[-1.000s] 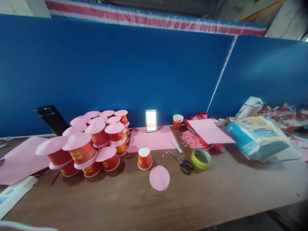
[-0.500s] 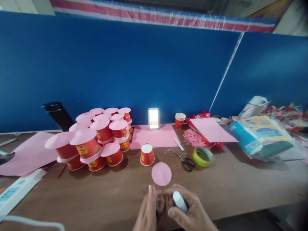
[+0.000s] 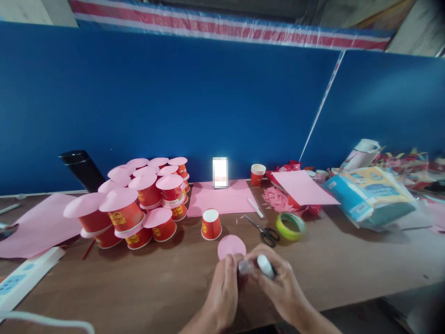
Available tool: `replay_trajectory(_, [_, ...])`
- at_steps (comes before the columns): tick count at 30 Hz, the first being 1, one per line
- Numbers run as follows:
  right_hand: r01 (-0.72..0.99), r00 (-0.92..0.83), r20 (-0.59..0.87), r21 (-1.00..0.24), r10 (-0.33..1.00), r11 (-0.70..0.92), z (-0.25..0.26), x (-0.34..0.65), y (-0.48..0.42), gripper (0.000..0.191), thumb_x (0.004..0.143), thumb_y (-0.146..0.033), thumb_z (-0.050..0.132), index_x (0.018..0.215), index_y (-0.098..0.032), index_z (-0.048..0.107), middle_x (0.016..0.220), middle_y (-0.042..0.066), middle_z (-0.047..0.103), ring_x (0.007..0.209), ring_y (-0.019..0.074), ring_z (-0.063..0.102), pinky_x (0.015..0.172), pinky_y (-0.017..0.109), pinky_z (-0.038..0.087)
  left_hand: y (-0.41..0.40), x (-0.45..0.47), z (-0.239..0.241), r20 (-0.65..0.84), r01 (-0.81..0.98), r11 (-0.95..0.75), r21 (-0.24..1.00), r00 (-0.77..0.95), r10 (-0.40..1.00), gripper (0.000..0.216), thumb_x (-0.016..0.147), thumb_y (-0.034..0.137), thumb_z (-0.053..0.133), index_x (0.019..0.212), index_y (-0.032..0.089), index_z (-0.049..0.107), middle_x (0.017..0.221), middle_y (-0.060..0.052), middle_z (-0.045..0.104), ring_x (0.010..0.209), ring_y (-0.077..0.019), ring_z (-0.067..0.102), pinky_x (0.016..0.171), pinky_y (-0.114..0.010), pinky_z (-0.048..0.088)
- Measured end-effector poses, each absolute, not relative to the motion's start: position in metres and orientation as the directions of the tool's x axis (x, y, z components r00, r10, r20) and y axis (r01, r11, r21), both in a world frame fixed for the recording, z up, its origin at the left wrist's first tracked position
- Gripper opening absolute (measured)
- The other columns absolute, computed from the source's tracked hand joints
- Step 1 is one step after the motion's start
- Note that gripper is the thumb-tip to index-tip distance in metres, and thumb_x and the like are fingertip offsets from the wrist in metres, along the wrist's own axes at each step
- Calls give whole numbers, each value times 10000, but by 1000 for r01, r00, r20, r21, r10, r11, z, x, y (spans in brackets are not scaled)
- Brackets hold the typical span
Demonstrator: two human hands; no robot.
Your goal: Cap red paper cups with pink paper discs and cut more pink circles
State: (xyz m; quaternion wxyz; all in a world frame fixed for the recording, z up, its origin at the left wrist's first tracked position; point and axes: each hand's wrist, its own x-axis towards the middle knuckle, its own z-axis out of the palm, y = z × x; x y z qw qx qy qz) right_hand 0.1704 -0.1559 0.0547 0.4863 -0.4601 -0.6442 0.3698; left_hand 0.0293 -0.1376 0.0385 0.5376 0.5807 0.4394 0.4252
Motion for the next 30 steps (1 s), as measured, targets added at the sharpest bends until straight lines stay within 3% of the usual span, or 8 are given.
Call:
replay_trajectory(2, [321,32,308,-904,951,282,58,182,-141,231,803,-363,576,917,-173,641,766,30,615,648,138,548,579,210,443,-114,23,39,189,88,-197,976,97,977,558,884,531,139,623,185,490,530,0,421,505,-130,414,511,-259,384])
replay_trajectory(5, [509,123,366,-822,923,258,60,210,-111,274,794,-385,570,952,-170,634,833,45,658,720,168,593,649,237,464,-75,6,33,494,347,-415,841,-176,852,332,880,442,318,881,176,515,804,-48,533,738,-169,511,703,-314,431])
replay_trajectory(7, [629,132,405,-739,905,239,58,231,-87,262,800,-379,552,951,-184,639,876,44,675,785,184,615,717,257,462,-53,-5,24,661,505,-495,707,-220,718,325,845,404,417,1047,158,482,1035,-108,520,961,-226,496,847,-387,408])
replay_trajectory(9, [741,105,383,-645,918,185,54,250,-65,263,798,-357,541,988,-203,639,908,41,682,798,191,625,725,270,459,-40,-12,12,717,607,-504,614,-163,678,419,808,374,495,1151,143,429,1142,-140,481,1081,-266,445,917,-438,377])
replay_trajectory(13, [907,14,267,-408,964,100,47,269,-30,239,821,-323,499,965,-192,637,937,70,679,857,218,622,711,271,429,-33,-14,-9,654,695,-435,573,-69,753,627,742,399,583,1259,133,347,1203,-160,455,1146,-306,410,937,-490,375])
replay_trajectory(18, [990,-47,85,-132,995,58,45,268,-6,229,846,-288,451,936,-167,624,954,94,670,882,224,616,672,255,390,-33,-13,-21,559,689,-358,631,-84,825,730,710,392,614,1312,137,287,1250,-164,442,1181,-306,416,950,-486,383])
replay_trajectory(30, [1000,-23,-10,-20,1000,23,43,261,6,206,828,-305,489,908,-186,637,945,122,668,892,269,616,682,310,409,-28,-15,-25,443,624,-297,723,-88,892,716,689,354,635,1301,168,314,1254,-147,474,1173,-293,453,931,-445,409])
